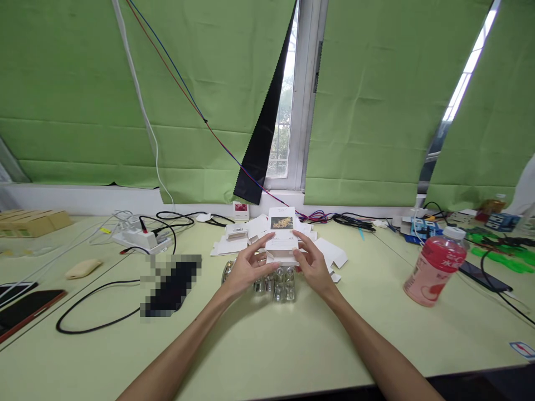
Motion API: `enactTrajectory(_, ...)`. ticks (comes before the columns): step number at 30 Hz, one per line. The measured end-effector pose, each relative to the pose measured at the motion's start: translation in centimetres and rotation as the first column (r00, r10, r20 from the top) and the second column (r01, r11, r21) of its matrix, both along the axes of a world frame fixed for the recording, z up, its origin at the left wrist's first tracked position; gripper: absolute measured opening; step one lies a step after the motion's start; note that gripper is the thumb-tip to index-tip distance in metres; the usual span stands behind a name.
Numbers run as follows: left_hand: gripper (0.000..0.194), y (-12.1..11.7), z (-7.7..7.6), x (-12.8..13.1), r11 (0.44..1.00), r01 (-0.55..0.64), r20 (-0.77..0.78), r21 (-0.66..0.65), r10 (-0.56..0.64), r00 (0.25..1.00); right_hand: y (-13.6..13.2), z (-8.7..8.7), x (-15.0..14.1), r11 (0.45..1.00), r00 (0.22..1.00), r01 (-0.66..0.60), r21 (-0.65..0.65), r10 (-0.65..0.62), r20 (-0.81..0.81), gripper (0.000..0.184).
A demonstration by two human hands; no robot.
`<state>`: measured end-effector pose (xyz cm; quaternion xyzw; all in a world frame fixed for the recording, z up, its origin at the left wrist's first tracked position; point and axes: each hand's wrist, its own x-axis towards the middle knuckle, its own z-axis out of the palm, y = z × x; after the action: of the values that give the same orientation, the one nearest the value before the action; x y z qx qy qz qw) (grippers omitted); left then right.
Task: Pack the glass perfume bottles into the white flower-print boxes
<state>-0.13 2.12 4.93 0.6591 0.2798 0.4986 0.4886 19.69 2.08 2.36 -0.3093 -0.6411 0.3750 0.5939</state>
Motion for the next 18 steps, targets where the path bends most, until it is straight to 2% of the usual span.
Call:
enactTrajectory(8,0.079,-0.80,0.90,0.40,0.997,-0.046,-0.008,-0.056,0.046,0.999,-0.04,0.43,-0.10,0.999,1.000,0.002,-0.032,-0.002,-0.016,0.053)
enactTrajectory(18,0.068,-0.31,0.27,0.22,0.995,-0.097,-0.033,0.016,0.098,0.995,0.02,0.23,-0.18,0.998,0.999,-0.015,-0.062,0.012,-0.051,0.056)
